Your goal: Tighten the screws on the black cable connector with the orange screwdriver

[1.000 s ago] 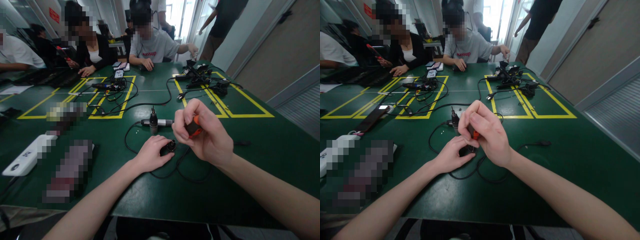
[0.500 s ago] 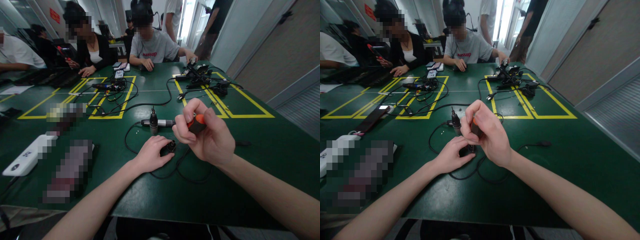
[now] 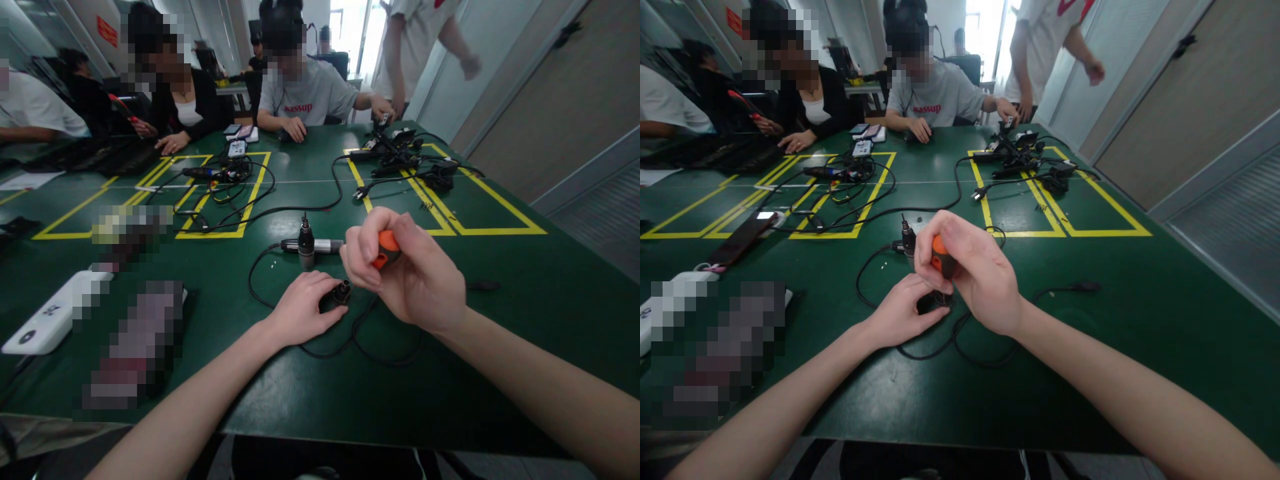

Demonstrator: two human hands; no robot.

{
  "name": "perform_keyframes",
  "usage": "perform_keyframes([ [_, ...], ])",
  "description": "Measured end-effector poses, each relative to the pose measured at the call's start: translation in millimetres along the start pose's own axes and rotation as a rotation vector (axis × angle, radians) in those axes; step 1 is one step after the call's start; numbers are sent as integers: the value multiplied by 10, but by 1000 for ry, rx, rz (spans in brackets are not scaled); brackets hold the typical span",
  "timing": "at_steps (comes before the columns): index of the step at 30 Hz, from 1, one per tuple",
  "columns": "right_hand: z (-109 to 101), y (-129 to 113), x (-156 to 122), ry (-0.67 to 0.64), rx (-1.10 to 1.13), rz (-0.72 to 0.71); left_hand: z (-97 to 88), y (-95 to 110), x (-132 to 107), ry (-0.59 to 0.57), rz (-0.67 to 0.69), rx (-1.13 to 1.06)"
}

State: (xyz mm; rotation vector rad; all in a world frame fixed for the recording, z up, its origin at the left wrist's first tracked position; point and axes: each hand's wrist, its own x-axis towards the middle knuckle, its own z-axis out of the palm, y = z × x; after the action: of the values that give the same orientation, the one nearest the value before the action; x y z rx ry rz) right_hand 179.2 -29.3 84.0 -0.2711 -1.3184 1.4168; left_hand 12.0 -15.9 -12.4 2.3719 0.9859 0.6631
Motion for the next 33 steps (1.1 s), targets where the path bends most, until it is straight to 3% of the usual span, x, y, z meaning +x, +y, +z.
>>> perform_keyframes([
  [7, 2, -52, 4, -43, -22, 53, 18, -31, -23, 13, 15, -3],
  [19, -32, 5, 5, 0, -48, -7, -11, 8, -2, -2, -2, -9],
  [33, -10, -17, 0, 35, -39, 37, -3, -10, -16, -1, 8, -8],
])
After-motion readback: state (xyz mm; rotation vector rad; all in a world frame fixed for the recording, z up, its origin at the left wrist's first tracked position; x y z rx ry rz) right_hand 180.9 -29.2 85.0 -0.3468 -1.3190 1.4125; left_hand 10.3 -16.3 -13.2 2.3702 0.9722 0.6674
